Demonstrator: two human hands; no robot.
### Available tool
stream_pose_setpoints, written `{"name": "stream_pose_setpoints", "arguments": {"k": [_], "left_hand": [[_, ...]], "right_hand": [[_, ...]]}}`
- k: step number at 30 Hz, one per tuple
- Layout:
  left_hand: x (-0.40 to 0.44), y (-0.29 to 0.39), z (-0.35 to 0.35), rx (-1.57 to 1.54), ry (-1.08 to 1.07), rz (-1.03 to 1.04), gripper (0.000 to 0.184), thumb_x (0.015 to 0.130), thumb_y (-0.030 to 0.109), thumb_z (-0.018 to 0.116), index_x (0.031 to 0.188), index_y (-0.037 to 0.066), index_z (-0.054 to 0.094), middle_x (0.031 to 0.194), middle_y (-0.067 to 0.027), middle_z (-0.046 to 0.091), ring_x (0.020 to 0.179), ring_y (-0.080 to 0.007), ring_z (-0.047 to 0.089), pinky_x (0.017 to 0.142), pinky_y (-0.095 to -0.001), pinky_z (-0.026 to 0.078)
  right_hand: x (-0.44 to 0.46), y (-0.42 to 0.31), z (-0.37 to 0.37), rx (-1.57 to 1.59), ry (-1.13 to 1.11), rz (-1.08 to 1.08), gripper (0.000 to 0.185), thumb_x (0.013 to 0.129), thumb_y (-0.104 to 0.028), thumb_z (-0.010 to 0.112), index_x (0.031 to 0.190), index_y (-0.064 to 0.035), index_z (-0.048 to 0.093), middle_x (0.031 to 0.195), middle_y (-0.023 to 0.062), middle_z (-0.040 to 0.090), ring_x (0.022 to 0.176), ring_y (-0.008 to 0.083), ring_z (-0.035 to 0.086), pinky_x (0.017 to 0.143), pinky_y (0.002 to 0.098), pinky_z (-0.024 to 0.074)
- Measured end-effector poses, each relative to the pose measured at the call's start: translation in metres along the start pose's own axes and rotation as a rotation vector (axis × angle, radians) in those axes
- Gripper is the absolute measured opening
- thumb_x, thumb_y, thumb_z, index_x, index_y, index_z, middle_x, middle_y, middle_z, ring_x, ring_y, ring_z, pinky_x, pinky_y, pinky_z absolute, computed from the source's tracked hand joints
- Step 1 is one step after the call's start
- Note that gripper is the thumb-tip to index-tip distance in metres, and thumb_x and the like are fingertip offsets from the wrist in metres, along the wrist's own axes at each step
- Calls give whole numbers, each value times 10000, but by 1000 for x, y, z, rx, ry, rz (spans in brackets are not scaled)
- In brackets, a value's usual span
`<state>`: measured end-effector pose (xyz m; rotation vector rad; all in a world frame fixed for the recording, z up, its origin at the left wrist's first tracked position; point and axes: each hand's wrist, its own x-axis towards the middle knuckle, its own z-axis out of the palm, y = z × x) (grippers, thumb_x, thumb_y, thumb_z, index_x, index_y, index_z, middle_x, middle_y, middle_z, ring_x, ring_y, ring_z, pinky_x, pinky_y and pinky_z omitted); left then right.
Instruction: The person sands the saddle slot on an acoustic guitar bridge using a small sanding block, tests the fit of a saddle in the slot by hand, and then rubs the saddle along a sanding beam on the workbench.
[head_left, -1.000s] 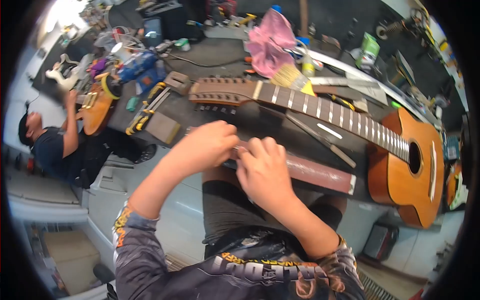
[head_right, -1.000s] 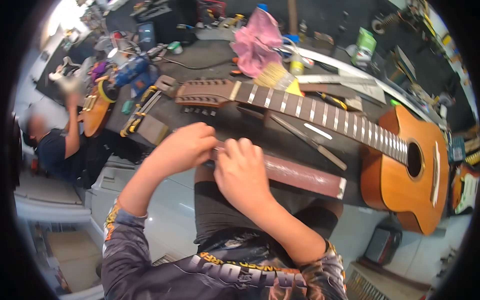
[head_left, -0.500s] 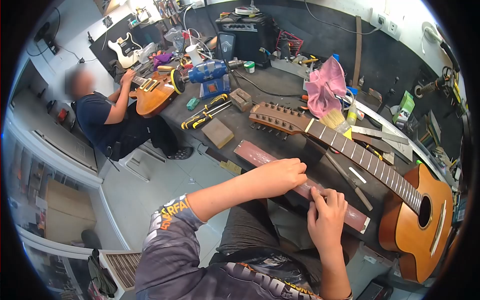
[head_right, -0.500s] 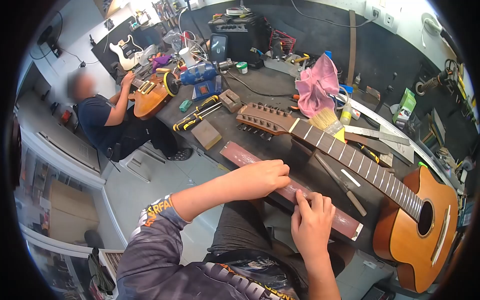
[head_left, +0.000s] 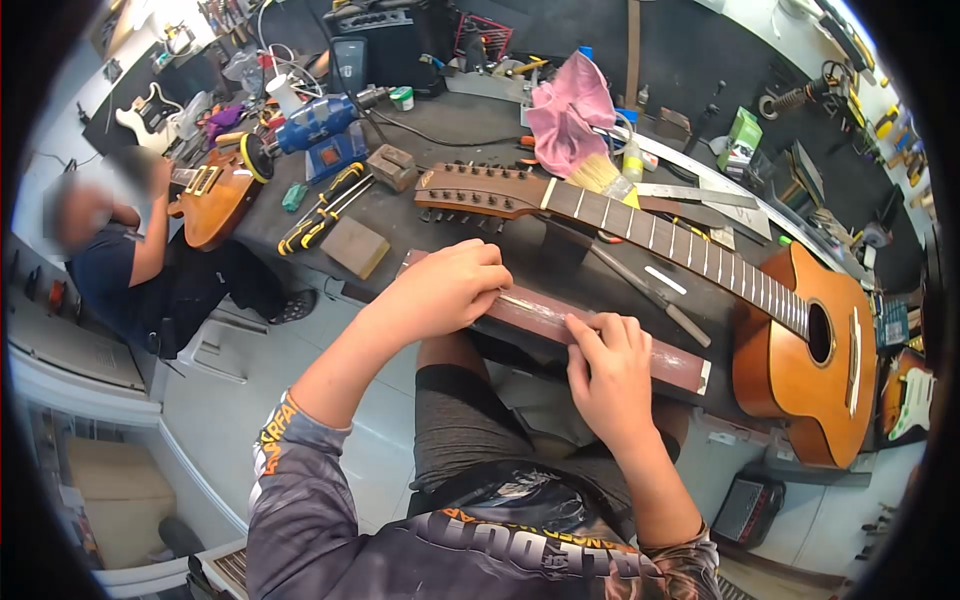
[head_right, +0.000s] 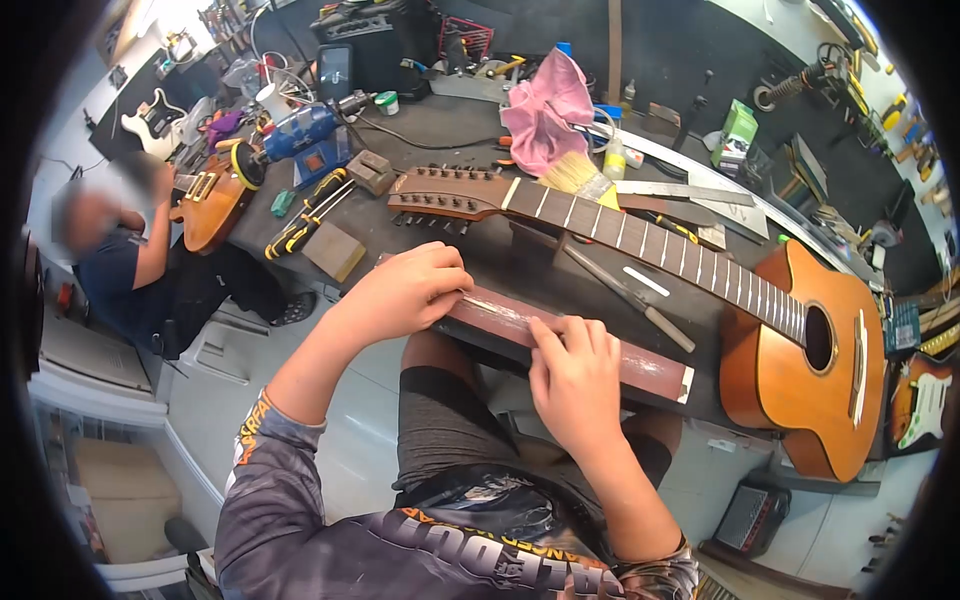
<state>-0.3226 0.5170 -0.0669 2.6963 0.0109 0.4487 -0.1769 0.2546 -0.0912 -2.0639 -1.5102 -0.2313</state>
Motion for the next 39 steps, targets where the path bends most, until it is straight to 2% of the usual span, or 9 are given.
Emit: {"name": "stream_pose_setpoints", "arguments": {"k": [4, 9, 16, 20, 21, 25, 32, 39], "left_hand": [[3, -5, 2, 47, -59, 54, 163, 927, 34, 779, 1089, 57, 781, 1082, -78, 693, 1107, -318, 693, 946, -456, 600], [5, -1, -3, 101, -103, 68, 146, 912, 34, 785, 1056, 50, 773, 1078, -83, 691, 1097, -318, 690, 945, -452, 604], [16, 7, -2, 108, -148, 59, 140, 869, 10, 767, 1008, 25, 766, 1021, -101, 681, 1042, -334, 684, 923, -467, 596], [30, 26, 11, 155, -161, 62, 98, 834, 14, 764, 923, 22, 722, 952, -114, 645, 954, -342, 656, 863, -480, 582], [35, 34, 17, 151, -143, 94, 108, 833, 20, 767, 896, 20, 679, 940, -120, 625, 927, -347, 647, 840, -486, 575], [57, 72, 50, 149, -103, 198, 160, 843, 36, 777, 887, 31, 624, 952, -130, 615, 938, -351, 663, 840, -479, 581], [95, 135, 100, 186, -91, 301, 161, 835, 38, 780, 859, 46, 621, 936, -120, 610, 906, -316, 663, 815, -440, 585], [103, 153, 108, 191, -99, 296, 146, 839, 33, 777, 863, 43, 633, 922, -108, 596, 883, -306, 646, 791, -438, 583]], "right_hand": [[13, -15, 12, -7, -9, -43, 402, 923, -73, 798, 1324, -57, 779, 1165, 93, 673, 1134, 320, 628, 999, 480, 490], [24, -22, 30, -29, -6, -89, 377, 931, -110, 785, 1305, -66, 783, 1104, 89, 632, 1093, 306, 613, 952, 470, 487], [22, -16, 32, -30, 4, -99, 429, 894, -117, 791, 1319, -55, 784, 1133, 91, 639, 1119, 301, 603, 990, 471, 494], [9, -3, 20, -53, 5, -84, 451, 884, -137, 806, 1325, -46, 782, 1139, 81, 641, 1130, 301, 598, 999, 469, 496], [5, 1, 15, -51, 20, -67, 395, 904, -115, 818, 1296, -77, 792, 1152, 79, 660, 1111, 311, 618, 949, 477, 489], [-22, 26, -17, -84, 16, 8, 395, 888, -112, 823, 1281, -85, 805, 1156, 74, 668, 1124, 311, 621, 959, 479, 488], [-76, 66, -69, -207, 17, 115, 454, 875, -129, 826, 1327, -94, 798, 1169, 51, 652, 1139, 292, 608, 976, 476, 479], [-91, 76, -76, -189, 44, 132, 477, 881, -130, 826, 1357, -100, 796, 1150, 60, 627, 1112, 296, 590, 954, 467, 472]]}}
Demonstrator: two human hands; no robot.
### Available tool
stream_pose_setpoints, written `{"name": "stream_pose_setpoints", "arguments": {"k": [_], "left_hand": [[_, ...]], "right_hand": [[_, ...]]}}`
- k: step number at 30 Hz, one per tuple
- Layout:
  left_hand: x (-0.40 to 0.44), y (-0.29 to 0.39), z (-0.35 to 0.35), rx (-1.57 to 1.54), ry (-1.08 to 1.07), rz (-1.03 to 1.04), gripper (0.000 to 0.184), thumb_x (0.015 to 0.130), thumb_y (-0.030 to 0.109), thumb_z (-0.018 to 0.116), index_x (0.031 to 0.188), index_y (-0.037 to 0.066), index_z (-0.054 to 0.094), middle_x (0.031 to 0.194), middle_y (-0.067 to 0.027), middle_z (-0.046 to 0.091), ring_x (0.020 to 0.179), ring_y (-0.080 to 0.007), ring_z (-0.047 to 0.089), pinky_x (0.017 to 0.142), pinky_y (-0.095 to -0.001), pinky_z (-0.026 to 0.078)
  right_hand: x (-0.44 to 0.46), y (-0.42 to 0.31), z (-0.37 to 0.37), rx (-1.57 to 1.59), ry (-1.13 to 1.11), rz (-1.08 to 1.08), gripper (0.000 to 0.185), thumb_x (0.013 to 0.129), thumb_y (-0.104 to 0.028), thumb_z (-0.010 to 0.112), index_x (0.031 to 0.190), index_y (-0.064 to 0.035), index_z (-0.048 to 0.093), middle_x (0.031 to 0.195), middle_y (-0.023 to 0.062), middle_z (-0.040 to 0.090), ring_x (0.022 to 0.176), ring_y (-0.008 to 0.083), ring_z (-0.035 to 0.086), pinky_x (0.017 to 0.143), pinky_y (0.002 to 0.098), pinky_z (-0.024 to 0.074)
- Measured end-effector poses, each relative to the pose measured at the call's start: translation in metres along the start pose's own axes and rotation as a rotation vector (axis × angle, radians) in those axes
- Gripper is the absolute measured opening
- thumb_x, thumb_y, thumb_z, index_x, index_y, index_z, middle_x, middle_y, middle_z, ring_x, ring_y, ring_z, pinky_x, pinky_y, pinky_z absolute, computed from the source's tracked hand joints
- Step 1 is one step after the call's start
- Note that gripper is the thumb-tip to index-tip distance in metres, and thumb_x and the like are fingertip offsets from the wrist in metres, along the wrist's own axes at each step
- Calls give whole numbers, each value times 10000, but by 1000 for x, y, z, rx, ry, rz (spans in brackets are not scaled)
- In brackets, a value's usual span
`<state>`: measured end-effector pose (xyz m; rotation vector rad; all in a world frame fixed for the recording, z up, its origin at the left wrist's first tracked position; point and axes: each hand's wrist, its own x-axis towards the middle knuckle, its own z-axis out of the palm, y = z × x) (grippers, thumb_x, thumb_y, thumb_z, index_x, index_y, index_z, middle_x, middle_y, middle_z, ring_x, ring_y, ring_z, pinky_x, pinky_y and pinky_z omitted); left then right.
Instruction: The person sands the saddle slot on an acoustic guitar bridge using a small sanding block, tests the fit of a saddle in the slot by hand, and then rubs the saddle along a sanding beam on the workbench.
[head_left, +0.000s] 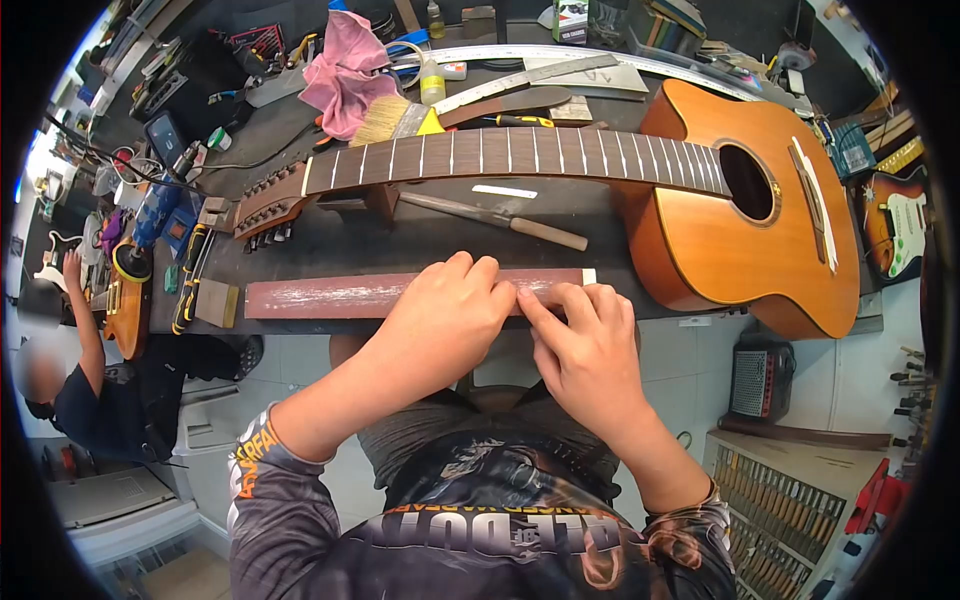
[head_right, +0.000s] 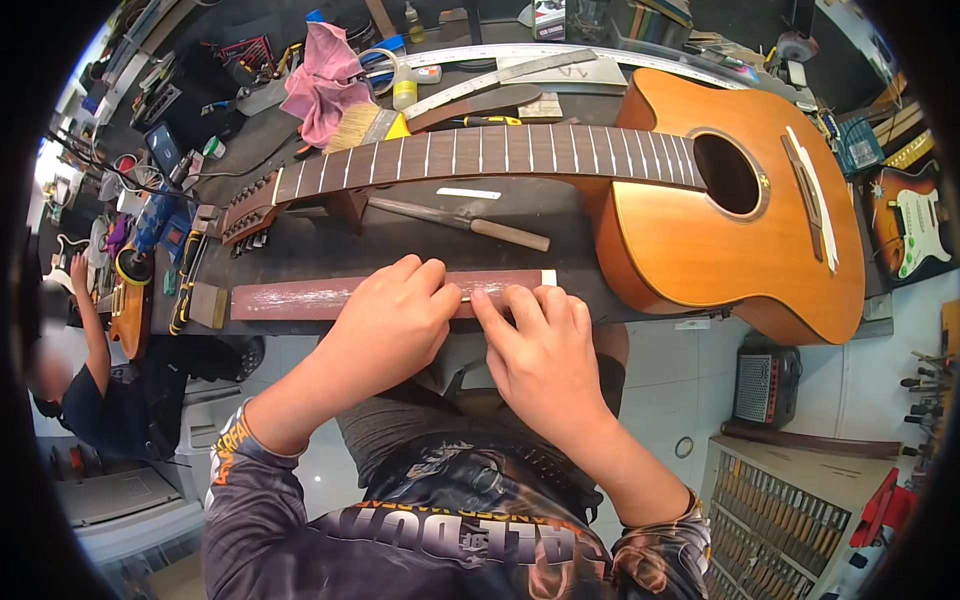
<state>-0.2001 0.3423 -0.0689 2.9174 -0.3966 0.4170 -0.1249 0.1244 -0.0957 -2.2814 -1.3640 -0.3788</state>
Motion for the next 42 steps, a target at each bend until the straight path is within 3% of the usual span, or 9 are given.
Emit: {"name": "stream_pose_setpoints", "arguments": {"k": [5, 12, 17, 22, 28, 32, 34, 38, 42], "left_hand": [[1, 4, 1, 64, -34, 2, 131, 836, 68, 761, 897, 50, 646, 950, -106, 611, 902, -293, 649, 807, -427, 581], [-39, -30, -17, 119, -42, -13, 139, 833, 104, 742, 922, 58, 646, 985, -103, 618, 956, -287, 657, 863, -417, 578], [-116, -86, -54, 161, -87, -155, 197, 803, 60, 786, 957, 45, 665, 1002, -106, 624, 980, -318, 659, 876, -433, 579], [-167, -129, -83, 115, -94, -290, 213, 827, 18, 789, 1011, 21, 682, 1008, -116, 634, 1014, -346, 653, 894, -472, 583], [-97, -83, -46, 33, -92, -105, 274, 785, 10, 818, 1018, 19, 676, 1043, -128, 632, 1031, -346, 660, 921, -458, 585], [-19, -17, -4, 43, 11, 31, 137, 864, 140, 718, 951, 51, 662, 990, -115, 620, 987, -299, 654, 882, -411, 562], [7, 7, 16, 143, 28, 92, 126, 868, 142, 720, 943, 45, 689, 970, -104, 640, 970, -285, 667, 882, -390, 569], [10, 8, 18, 131, -7, 87, 110, 928, 158, 714, 959, 52, 714, 969, -99, 653, 971, -275, 677, 865, -395, 576], [-52, -39, -11, 118, 73, 14, 104, 936, 158, 702, 966, 58, 710, 988, -98, 652, 981, -288, 668, 869, -406, 575]], "right_hand": [[-1, -5, -1, 21, -44, 41, 471, 894, -135, 828, 1362, -96, 796, 1120, 67, 606, 1078, 296, 574, 938, 464, 471], [34, -41, 20, 55, -101, -82, 443, 920, -185, 828, 1337, -42, 780, 1135, 87, 621, 1089, 308, 580, 939, 464, 483], [85, -111, 82, 152, -28, -256, 217, 887, -179, 744, 1035, -25, 780, 1094, 91, 617, 1073, 287, 574, 893, 433, 477], [118, -164, 127, 134, -25, -356, 193, 902, -185, 709, 982, -38, 805, 1085, 87, 622, 1110, 268, 562, 920, 396, 452], [80, -86, 69, 154, 41, -233, 116, 883, -167, 760, 934, -64, 745, 1062, 78, 615, 1062, 286, 583, 876, 437, 472], [33, -19, 9, 20, -51, -61, 233, 903, -170, 824, 1113, -77, 784, 1070, 88, 619, 1064, 316, 592, 889, 471, 470], [13, 6, -9, 8, -41, 17, 238, 897, -155, 826, 1125, -96, 791, 1068, 84, 620, 1053, 325, 591, 919, 477, 466], [9, 6, -11, -29, -54, 7, 230, 887, -152, 821, 1105, -90, 781, 1074, 84, 624, 1067, 325, 597, 951, 474, 464], [50, -48, 33, 22, -73, -138, 224, 875, -178, 815, 1054, -64, 742, 1091, 94, 634, 1089, 315, 601, 974, 500, 463]]}}
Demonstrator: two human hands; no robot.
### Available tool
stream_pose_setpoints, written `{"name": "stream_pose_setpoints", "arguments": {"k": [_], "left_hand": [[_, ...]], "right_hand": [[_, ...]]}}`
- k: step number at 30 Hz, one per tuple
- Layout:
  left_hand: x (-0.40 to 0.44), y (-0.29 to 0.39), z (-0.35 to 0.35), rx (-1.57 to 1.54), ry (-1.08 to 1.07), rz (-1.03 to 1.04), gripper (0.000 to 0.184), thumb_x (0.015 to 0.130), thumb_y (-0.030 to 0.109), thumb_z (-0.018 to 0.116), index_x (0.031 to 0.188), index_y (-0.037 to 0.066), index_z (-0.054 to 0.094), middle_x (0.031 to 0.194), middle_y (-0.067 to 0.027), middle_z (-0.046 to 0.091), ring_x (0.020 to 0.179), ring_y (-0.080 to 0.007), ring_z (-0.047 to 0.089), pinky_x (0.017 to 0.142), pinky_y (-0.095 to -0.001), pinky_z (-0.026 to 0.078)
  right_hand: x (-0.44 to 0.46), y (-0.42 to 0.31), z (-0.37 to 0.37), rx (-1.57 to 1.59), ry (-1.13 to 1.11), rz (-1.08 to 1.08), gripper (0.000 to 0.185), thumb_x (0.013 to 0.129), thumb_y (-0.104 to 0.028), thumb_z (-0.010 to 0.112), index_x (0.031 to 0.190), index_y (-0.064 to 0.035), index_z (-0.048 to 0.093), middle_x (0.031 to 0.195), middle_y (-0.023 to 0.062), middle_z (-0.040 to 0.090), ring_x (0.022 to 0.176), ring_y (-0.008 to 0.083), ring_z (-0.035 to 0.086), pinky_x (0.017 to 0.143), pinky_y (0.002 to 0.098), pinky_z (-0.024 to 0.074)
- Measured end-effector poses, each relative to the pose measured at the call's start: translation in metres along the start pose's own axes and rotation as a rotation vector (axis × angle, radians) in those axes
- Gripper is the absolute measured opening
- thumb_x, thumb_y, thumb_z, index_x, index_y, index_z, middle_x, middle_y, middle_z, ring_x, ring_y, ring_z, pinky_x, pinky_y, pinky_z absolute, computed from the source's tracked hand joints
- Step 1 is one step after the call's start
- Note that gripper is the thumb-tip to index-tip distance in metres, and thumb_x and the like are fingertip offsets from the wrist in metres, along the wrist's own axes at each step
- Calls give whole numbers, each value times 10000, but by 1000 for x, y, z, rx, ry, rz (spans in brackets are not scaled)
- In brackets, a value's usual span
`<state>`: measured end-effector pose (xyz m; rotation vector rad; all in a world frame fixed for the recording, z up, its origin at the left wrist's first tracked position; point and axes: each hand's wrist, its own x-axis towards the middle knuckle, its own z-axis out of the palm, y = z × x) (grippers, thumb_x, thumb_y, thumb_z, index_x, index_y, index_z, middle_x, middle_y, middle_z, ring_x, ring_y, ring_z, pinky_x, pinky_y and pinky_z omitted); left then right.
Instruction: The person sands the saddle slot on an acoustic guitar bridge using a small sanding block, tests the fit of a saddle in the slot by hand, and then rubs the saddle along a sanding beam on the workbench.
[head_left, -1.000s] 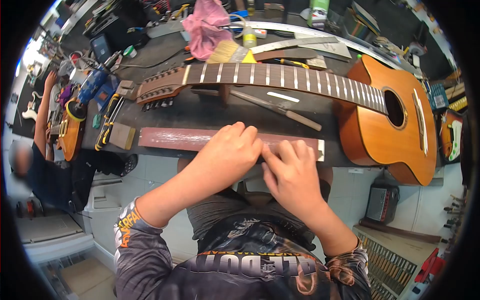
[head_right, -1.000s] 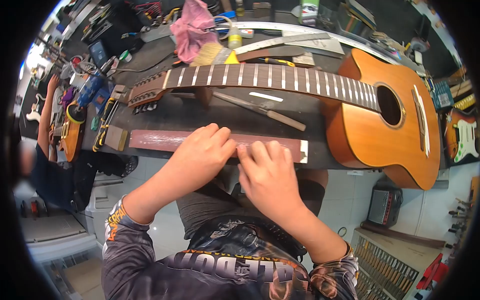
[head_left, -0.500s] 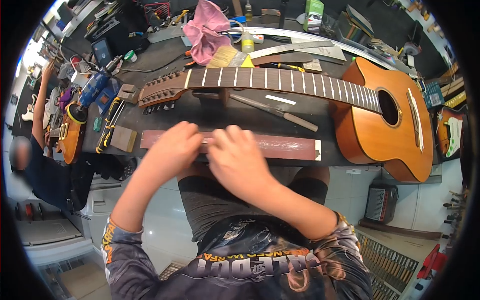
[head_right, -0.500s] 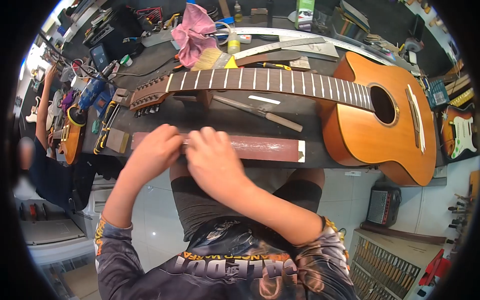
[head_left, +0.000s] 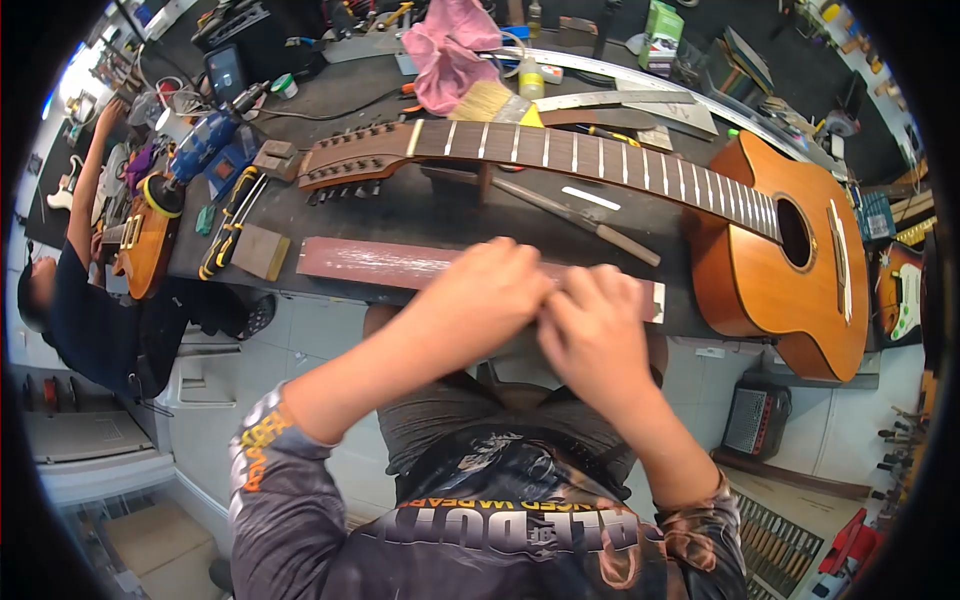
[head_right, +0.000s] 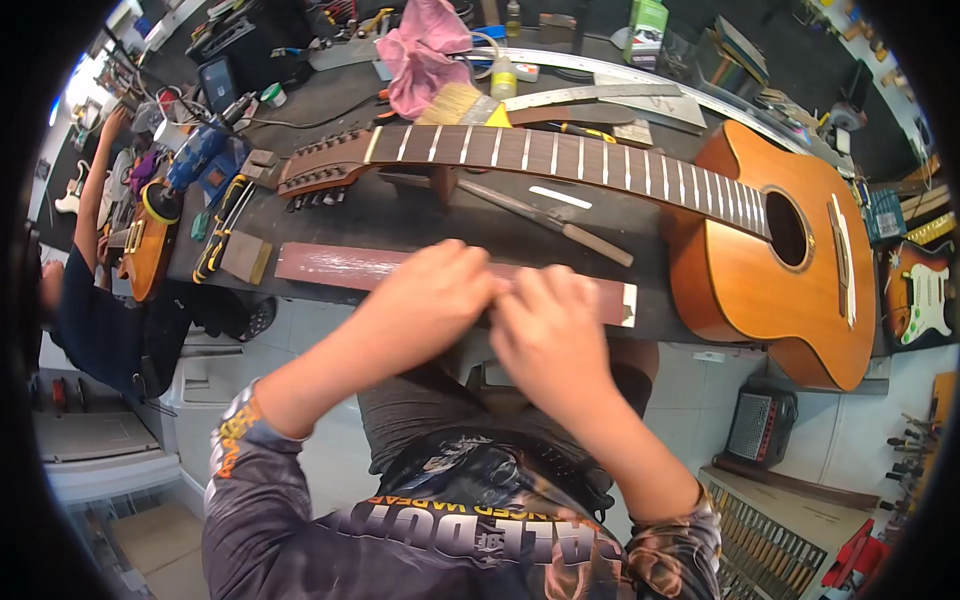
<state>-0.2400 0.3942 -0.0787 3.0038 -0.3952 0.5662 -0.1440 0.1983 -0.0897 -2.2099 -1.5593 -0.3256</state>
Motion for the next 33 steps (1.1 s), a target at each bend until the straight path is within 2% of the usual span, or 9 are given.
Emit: {"name": "stream_pose_setpoints", "arguments": {"k": [3, 9, 14, 19, 23, 27, 30, 31, 33], "left_hand": [[-65, -56, -33, -15, -53, -83, 205, 774, 64, 780, 940, 37, 664, 1004, -106, 625, 969, -314, 649, 855, -424, 576], [-121, -104, -71, 19, -202, -276, 294, 811, 7, 809, 1090, 11, 717, 1086, -112, 686, 1046, -338, 685, 926, -455, 594], [-53, -54, -32, -109, -142, -96, 224, 799, 21, 788, 978, 7, 652, 1029, -142, 618, 1016, -355, 642, 910, -455, 573], [42, 31, 24, -124, 65, 58, 111, 874, 153, 717, 930, 59, 700, 970, -111, 650, 957, -305, 663, 887, -415, 565], [66, 52, 37, -27, -70, 60, 110, 899, 162, 724, 954, 67, 732, 971, -112, 666, 968, -297, 686, 907, -404, 583], [15, 10, 12, -46, 5, -1, 131, 922, 161, 712, 997, 59, 742, 994, -107, 670, 986, -292, 681, 890, -411, 577], [-48, -50, -23, -85, -46, -25, 218, 807, 95, 755, 1001, 12, 703, 1020, -142, 658, 1003, -347, 665, 888, -441, 578], [-68, -68, -37, -83, -159, -97, 174, 911, 121, 720, 1056, 29, 739, 1032, -121, 670, 1031, -328, 667, 925, -442, 573], [-99, -90, -60, 27, -168, -195, 201, 872, 116, 762, 1051, 31, 727, 1030, -104, 657, 1029, -314, 673, 893, -432, 589]], "right_hand": [[51, -49, 48, 84, 75, -163, 215, 815, -173, 792, 976, -56, 712, 1080, 91, 632, 1082, 297, 594, 953, 467, 462], [101, -105, 95, 96, 116, -254, 159, 902, -193, 705, 956, -65, 782, 1056, 66, 644, 1094, 266, 583, 979, 407, 444], [47, -38, 42, 92, 123, -136, 125, 849, -173, 762, 931, -81, 745, 1087, 74, 642, 1093, 288, 591, 956, 470, 466], [-30, 34, -32, -49, 28, 83, 266, 881, -150, 821, 1138, -85, 789, 1078, 73, 635, 1080, 318, 596, 970, 500, 462], [-48, 51, -43, -69, 30, 129, 241, 884, -135, 815, 1115, -73, 794, 1064, 82, 627, 1068, 325, 593, 953, 506, 454], [-9, 11, -10, -33, -15, 7, 265, 865, -162, 814, 1097, -57, 744, 1091, 92, 633, 1084, 325, 595, 950, 495, 466], [42, -37, 35, 91, 55, -129, 191, 829, -152, 784, 971, -50, 707, 1087, 96, 636, 1078, 304, 598, 940, 479, 472], [58, -53, 53, 124, 85, -172, 159, 827, -166, 780, 909, -60, 695, 1066, 94, 636, 1076, 298, 595, 926, 464, 470], [85, -84, 83, 128, 121, -244, 150, 926, -197, 719, 947, -54, 759, 1044, 83, 638, 1082, 275, 584, 928, 428, 455]]}}
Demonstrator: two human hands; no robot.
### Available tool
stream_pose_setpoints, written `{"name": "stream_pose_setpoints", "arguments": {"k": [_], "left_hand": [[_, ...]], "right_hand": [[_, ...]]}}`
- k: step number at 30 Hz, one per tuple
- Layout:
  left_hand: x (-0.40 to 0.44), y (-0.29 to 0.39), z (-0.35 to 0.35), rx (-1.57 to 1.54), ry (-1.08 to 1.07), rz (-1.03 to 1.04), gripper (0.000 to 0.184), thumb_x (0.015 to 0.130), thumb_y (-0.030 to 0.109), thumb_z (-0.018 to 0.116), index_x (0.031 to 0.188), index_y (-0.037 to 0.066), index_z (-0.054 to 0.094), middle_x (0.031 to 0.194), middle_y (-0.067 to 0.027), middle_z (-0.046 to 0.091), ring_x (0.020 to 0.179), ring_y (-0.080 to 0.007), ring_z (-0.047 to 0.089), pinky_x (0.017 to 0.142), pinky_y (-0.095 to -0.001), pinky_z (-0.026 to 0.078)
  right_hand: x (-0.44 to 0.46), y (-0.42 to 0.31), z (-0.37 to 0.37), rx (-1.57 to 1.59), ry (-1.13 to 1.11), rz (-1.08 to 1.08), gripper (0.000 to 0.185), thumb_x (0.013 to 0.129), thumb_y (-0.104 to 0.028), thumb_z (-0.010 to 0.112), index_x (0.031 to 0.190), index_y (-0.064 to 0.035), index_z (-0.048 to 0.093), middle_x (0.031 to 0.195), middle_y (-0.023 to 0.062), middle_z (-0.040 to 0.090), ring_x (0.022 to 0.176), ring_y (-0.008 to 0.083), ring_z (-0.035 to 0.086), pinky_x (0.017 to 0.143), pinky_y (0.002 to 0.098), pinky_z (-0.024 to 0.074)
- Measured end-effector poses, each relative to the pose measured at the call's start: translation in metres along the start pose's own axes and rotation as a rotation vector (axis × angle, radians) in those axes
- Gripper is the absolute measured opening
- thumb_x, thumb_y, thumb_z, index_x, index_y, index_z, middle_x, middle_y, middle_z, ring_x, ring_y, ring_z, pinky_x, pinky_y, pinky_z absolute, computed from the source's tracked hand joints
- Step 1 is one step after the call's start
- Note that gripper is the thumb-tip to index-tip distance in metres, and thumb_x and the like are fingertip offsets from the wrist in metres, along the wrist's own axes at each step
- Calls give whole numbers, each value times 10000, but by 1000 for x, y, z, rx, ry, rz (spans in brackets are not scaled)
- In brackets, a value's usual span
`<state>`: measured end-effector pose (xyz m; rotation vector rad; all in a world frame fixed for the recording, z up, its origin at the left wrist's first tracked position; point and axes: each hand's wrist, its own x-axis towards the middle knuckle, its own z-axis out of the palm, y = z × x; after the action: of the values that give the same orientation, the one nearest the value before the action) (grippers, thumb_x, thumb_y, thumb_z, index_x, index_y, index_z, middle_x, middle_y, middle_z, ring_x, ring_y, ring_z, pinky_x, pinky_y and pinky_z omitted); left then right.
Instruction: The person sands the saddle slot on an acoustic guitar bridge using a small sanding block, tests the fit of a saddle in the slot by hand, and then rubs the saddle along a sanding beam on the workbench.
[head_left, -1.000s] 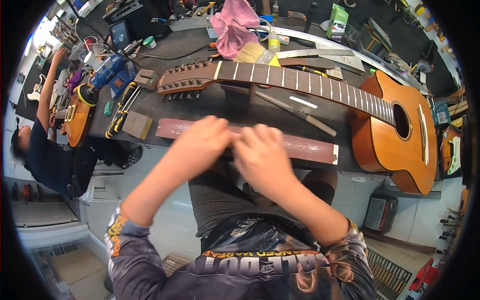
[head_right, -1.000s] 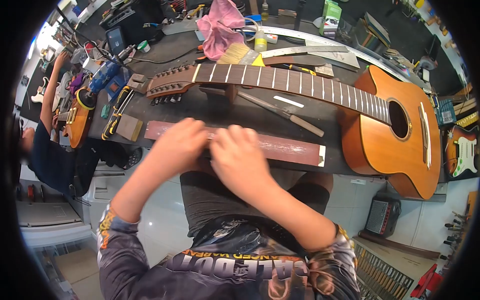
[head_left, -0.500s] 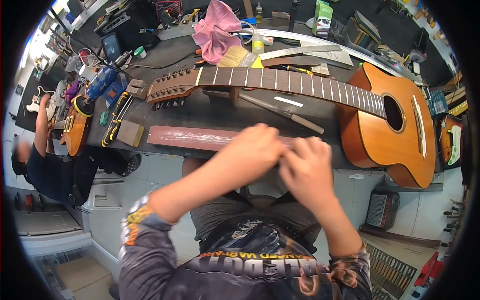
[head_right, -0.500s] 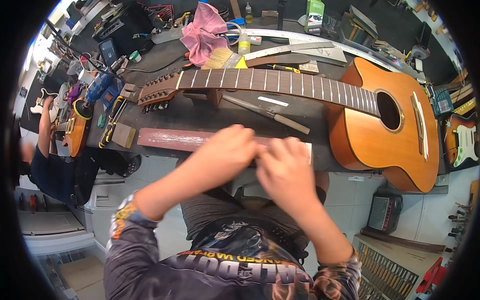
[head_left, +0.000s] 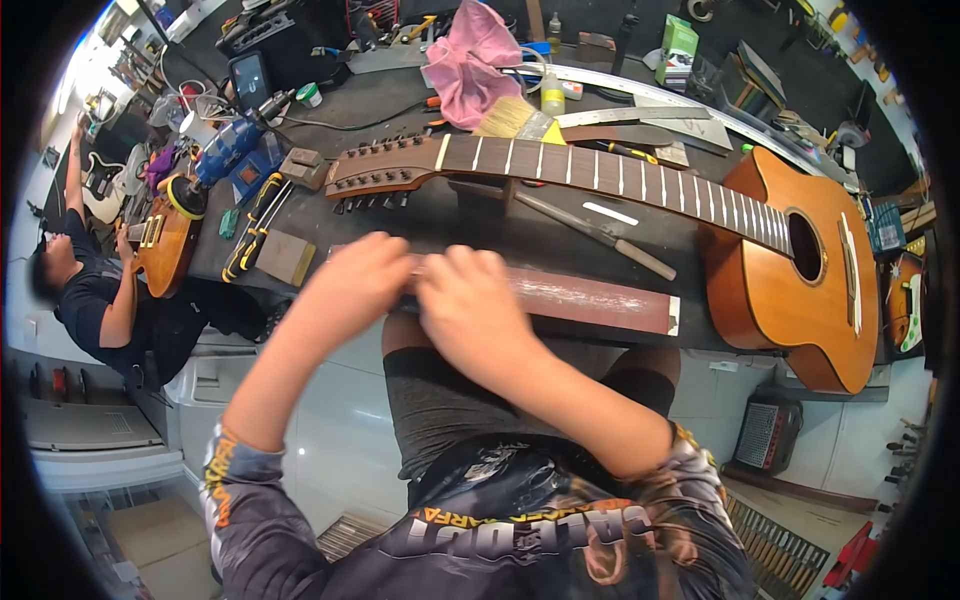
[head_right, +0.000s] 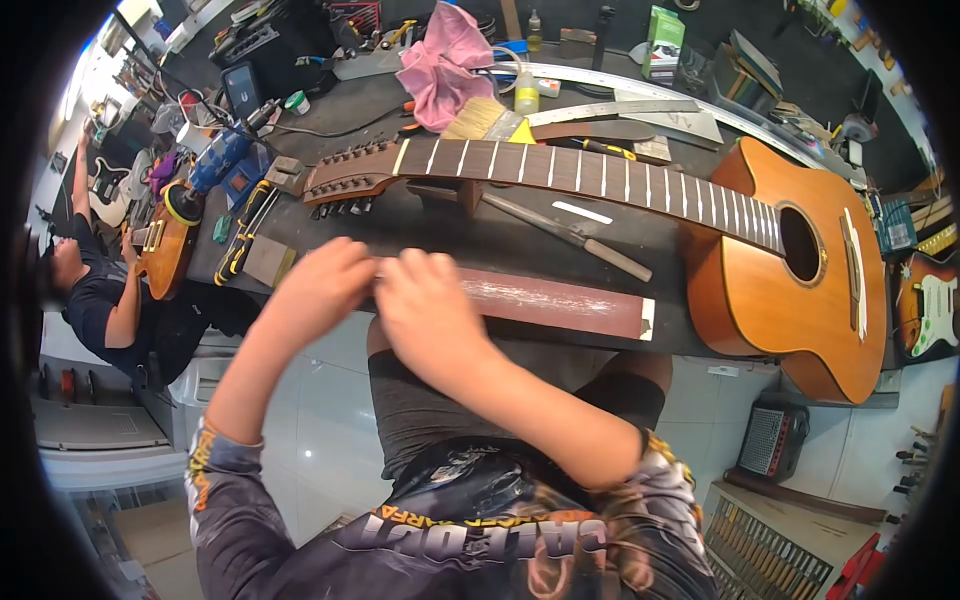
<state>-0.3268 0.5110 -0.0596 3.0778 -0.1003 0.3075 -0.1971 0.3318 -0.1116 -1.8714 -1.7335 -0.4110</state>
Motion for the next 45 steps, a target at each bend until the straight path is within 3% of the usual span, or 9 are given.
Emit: {"name": "stream_pose_setpoints", "arguments": {"k": [5, 10, 15, 20, 23, 30, 34, 40, 45], "left_hand": [[-7, -13, -4, -58, -34, 15, 289, 810, 2, 810, 1074, 10, 693, 1073, -120, 668, 1045, -351, 672, 912, -459, 592], [71, 77, 30, -153, 48, 177, 138, 835, 56, 749, 924, 21, 650, 991, -147, 617, 984, -352, 635, 862, -441, 563], [143, 169, 62, -111, 137, 260, 117, 899, 122, 714, 977, 35, 712, 993, -122, 650, 990, -307, 668, 874, -412, 577], [105, 127, 50, -92, 137, 192, 127, 927, 131, 699, 1013, 43, 730, 1006, -115, 659, 995, -290, 667, 888, -418, 572], [50, 55, 26, -130, 117, 168, 179, 820, 74, 741, 978, 11, 685, 1003, -132, 638, 984, -336, 646, 870, -440, 568], [-13, -21, -6, -47, -11, 20, 255, 795, 6, 787, 1023, 9, 674, 1031, -124, 648, 1020, -346, 664, 906, -470, 592], [38, 34, 27, -134, 10, 132, 250, 774, 8, 793, 982, 12, 655, 1041, -150, 638, 1010, -371, 644, 894, -461, 576], [139, 166, 66, -111, 160, 257, 95, 912, 130, 710, 962, 49, 718, 986, -119, 660, 982, -298, 678, 874, -415, 574], [134, 158, 62, -81, 166, 252, 113, 920, 144, 714, 980, 50, 729, 988, -111, 672, 988, -285, 692, 867, -411, 586]], "right_hand": [[14, -8, 6, -49, -18, 2, 151, 914, -199, 710, 936, -68, 783, 1035, 65, 634, 1086, 267, 578, 943, 405, 437], [-72, 51, -81, -89, -42, 123, 238, 824, -179, 804, 1018, -50, 760, 1073, 77, 638, 1089, 291, 599, 923, 463, 468], [-138, 88, -158, -208, -73, 289, 211, 872, -154, 827, 1062, -78, 773, 1056, 54, 651, 1043, 301, 601, 925, 483, 459], [-103, 65, -117, -153, -119, 228, 221, 848, -134, 817, 1046, -55, 758, 1072, 67, 655, 1065, 307, 596, 924, 484, 467], [-45, 31, -63, -52, -45, 80, 188, 806, -144, 798, 954, -49, 734, 1070, 79, 657, 1077, 295, 608, 918, 463, 478], [23, -16, 21, -99, 3, -29, 134, 896, -200, 704, 889, -94, 785, 1008, 58, 638, 1076, 264, 580, 943, 406, 441], [-32, 25, -50, -31, -6, 80, 114, 835, -188, 753, 855, -76, 760, 1005, 76, 627, 1058, 286, 584, 929, 440, 459], [-129, 82, -153, -233, -73, 295, 136, 823, -124, 814, 925, -70, 741, 1014, 42, 651, 1031, 301, 603, 921, 496, 474], [-119, 76, -144, -204, -72, 281, 117, 820, -114, 797, 879, -63, 710, 1014, 57, 660, 1023, 308, 606, 911, 495, 473]]}}
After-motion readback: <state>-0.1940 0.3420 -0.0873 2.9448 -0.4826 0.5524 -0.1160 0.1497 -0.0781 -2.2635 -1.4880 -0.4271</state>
